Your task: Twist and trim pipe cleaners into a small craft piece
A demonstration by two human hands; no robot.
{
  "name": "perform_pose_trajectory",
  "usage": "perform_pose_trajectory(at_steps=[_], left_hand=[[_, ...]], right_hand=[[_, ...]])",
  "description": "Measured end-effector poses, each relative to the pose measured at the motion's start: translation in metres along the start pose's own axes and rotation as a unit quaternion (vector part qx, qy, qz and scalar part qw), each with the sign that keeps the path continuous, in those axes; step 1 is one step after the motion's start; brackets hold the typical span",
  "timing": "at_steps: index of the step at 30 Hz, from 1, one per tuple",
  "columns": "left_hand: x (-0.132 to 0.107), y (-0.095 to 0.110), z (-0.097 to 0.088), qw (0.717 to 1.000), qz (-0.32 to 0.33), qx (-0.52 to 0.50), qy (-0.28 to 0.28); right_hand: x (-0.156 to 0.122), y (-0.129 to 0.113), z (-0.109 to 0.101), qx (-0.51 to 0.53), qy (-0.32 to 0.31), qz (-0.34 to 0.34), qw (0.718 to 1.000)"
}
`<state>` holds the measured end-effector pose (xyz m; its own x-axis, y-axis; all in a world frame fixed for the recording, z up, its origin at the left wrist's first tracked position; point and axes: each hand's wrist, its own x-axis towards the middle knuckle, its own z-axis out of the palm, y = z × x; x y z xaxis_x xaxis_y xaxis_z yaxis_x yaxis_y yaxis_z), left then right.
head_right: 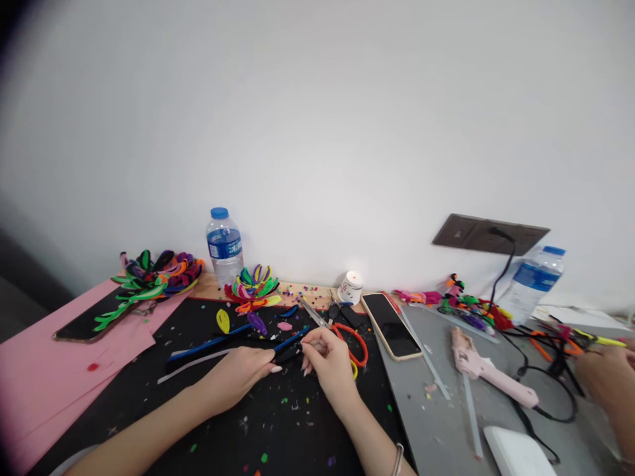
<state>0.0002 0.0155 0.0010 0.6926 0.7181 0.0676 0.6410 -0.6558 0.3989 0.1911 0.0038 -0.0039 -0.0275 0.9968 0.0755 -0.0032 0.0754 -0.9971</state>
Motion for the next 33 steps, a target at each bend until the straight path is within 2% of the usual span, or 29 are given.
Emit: perform_pose_trajectory(at_steps=[7, 10, 13, 16, 20, 24, 28, 31, 33], left_hand=[[0.0, -0.003, 0.004, 1.0, 0.018, -0.018, 0.015], [0.0, -0.003, 0.004, 0.996, 0.008, -0.083, 0.012], [0.0, 0.0, 0.001, 0.981, -0.008, -0.191, 0.004], [-0.001, 0.006, 0.0, 0.948, -0.029, -0.318, -0.01], [-0.003, 0.011, 0.003, 0.877, -0.076, -0.472, -0.051], [-0.002, 0.009, 0.01, 0.81, -0.091, -0.574, -0.082], [0.001, 0.004, 0.012, 0.757, -0.098, -0.637, -0.107], [0.002, 0.003, 0.011, 0.733, -0.105, -0.661, -0.12], [0.002, 0.003, 0.009, 0.723, -0.109, -0.67, -0.128]], right_hand=[[0.003, -0.001, -0.005, 0.058, -0.008, 0.038, 0.998], [0.002, 0.001, -0.005, 0.05, -0.023, 0.032, 0.998], [0.0, 0.002, -0.004, 0.012, -0.019, -0.01, 1.0], [-0.004, 0.001, -0.005, -0.084, -0.007, -0.07, 0.994], [-0.007, 0.0, -0.008, -0.241, 0.017, -0.141, 0.96], [-0.008, -0.002, -0.01, -0.299, 0.024, -0.15, 0.942], [-0.008, -0.003, -0.01, -0.254, 0.008, -0.118, 0.96], [-0.005, -0.002, -0.007, -0.129, -0.01, -0.063, 0.99], [-0.003, -0.002, -0.005, -0.027, -0.025, -0.02, 0.999]])
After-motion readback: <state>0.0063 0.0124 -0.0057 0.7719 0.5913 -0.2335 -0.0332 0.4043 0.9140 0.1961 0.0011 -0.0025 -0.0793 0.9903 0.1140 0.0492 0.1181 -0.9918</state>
